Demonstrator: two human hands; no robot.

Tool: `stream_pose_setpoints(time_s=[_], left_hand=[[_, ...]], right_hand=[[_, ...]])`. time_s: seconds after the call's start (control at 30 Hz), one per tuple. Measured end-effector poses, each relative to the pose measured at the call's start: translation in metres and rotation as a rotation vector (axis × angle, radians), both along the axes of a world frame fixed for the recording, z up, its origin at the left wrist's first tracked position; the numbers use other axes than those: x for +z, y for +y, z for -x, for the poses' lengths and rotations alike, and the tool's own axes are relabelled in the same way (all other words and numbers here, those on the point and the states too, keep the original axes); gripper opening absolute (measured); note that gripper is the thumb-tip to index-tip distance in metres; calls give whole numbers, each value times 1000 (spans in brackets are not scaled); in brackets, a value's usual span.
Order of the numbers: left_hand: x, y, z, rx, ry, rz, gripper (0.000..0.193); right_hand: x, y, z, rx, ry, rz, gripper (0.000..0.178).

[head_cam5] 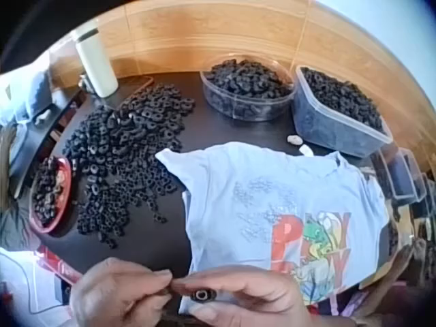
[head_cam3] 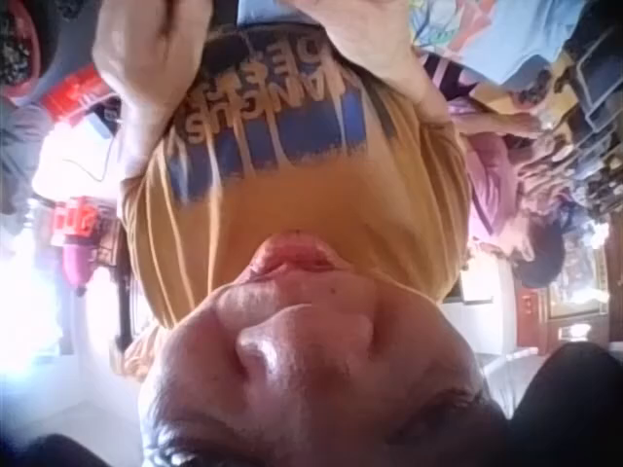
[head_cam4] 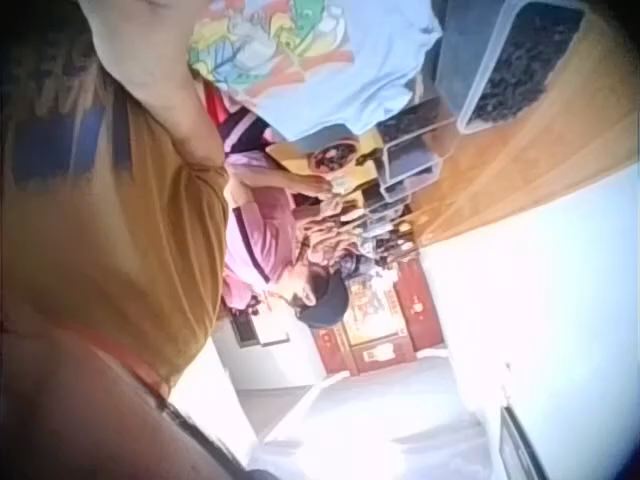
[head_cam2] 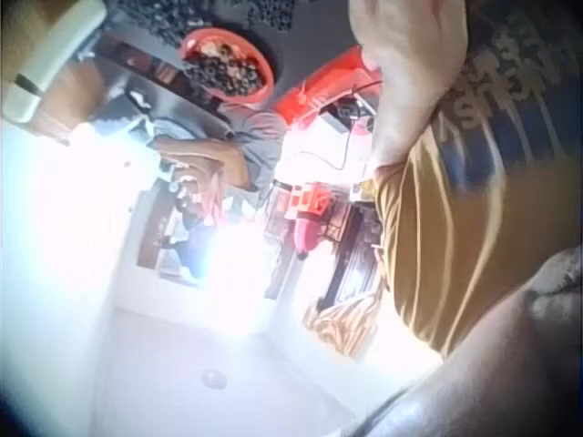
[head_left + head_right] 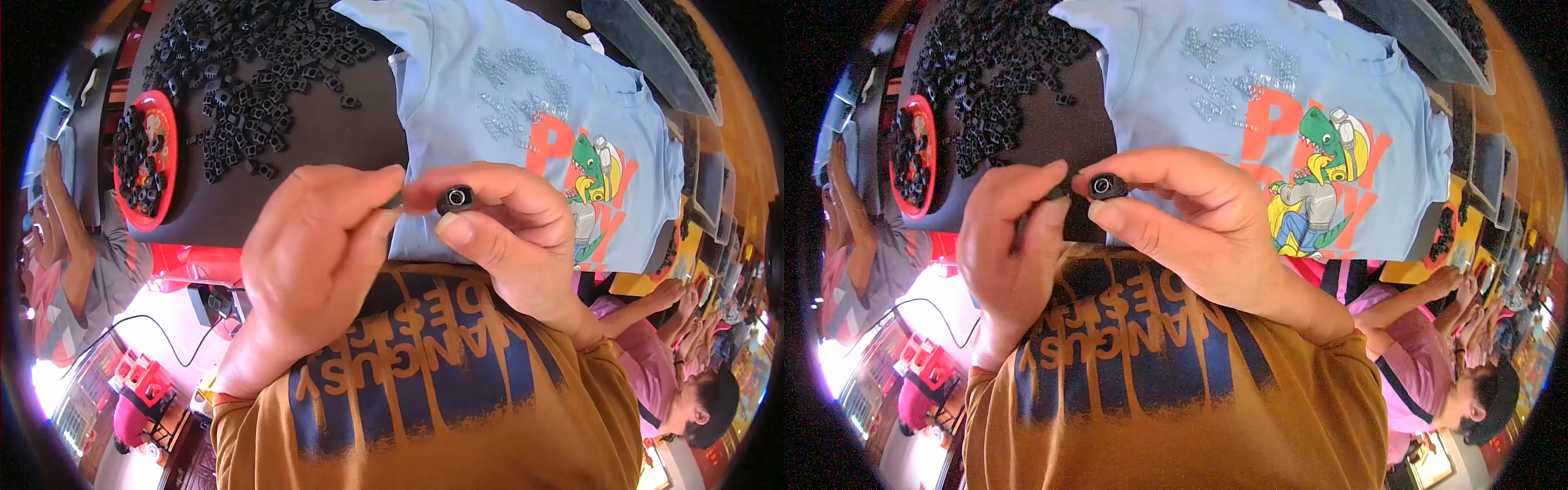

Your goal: Assembling small silver metal contacts into black plastic housings by hand.

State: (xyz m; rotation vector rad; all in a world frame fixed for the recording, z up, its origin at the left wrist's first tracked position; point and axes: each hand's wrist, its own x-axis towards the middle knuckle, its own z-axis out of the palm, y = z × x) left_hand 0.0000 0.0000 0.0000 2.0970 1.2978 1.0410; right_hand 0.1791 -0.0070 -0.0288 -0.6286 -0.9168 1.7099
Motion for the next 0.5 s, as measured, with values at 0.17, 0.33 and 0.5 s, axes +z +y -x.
stream_pose_setpoints(time_s=[0.17,0.33,0.5], left_hand=[[14,1,1,-4,-476,544,17],[13,-1,-7,-38,-703,678,22],[11,-1,-7,-46,-591,635,20]], right_hand=[[1,-3,0,11,-66,47,25],[-2,1,-2,-57,-275,-191,25],[-4,2,-3,-103,-330,-285,25]])
